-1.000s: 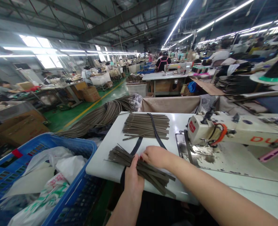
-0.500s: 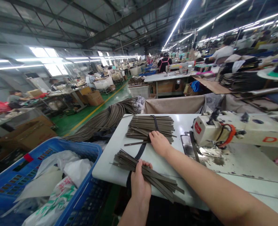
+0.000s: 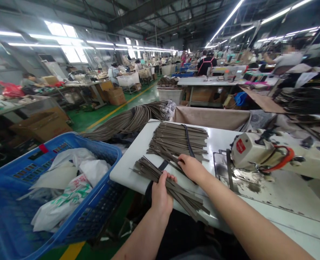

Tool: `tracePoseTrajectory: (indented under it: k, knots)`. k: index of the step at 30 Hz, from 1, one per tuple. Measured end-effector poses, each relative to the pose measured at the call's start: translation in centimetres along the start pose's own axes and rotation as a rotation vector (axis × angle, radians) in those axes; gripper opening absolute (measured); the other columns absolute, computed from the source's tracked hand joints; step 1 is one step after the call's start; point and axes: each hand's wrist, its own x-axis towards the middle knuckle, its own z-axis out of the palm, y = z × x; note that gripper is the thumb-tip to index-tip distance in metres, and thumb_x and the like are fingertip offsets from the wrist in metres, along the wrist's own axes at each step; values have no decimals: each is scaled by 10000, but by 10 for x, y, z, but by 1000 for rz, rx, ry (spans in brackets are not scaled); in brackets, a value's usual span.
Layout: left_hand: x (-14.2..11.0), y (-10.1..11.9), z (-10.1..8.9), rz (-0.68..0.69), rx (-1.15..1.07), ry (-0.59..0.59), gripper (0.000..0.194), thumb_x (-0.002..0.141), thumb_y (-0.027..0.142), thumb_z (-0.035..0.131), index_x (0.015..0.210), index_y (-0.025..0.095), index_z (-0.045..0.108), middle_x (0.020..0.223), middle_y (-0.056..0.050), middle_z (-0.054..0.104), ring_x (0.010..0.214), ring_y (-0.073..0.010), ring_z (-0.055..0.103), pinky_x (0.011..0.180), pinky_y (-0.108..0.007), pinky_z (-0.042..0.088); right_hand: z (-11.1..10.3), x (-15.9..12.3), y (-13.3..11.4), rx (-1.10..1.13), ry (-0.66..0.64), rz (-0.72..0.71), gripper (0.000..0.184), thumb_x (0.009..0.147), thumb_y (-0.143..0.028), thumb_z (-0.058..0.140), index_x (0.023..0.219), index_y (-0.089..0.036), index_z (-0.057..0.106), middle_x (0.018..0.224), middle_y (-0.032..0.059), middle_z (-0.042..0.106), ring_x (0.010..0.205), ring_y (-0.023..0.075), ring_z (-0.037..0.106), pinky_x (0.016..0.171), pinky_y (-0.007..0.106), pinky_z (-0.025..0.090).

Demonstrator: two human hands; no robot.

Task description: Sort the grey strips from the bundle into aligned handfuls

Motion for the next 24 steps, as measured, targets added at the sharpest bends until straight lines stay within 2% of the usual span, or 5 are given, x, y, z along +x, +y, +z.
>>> tracePoseTrajectory:
  k: [5, 11, 17, 24]
  knots:
    - [0, 0, 1, -6, -29, -2, 176, 772, 166, 782, 805, 140, 611, 715, -5, 605, 640, -121, 606, 699, -324, 589, 0, -6, 1, 18, 56, 65, 241, 958, -250, 528, 1161, -177, 637, 1057, 95, 741, 952, 204, 680, 797, 274, 440]
    - [0, 0, 2, 16, -38, -31, 202, 752, 179, 800, 787, 138, 605, 698, -4, 592, 651, -124, 598, 701, -318, 580, 4, -7, 1, -10, 83, 49, 187, 878, -289, 651, 1016, -164, 663, 1034, 91, 679, 940, 201, 642, 806, 266, 437]
    - [2, -1, -1, 5, -16, -37, 230, 738, 211, 820, 777, 139, 606, 700, -1, 583, 664, -126, 598, 727, -327, 578, 9, -6, -1, -68, 72, 64, 202, 881, -273, 629, 1048, -171, 678, 1123, 109, 650, 963, 213, 651, 825, 286, 443]
    - [0, -1, 0, 18, -11, -46, 258, 717, 232, 836, 786, 142, 605, 692, -4, 587, 659, -133, 591, 709, -331, 571, 5, 2, 0, -115, 6, 128, 136, 854, -274, 606, 905, -194, 703, 968, 84, 713, 841, 204, 672, 696, 277, 429]
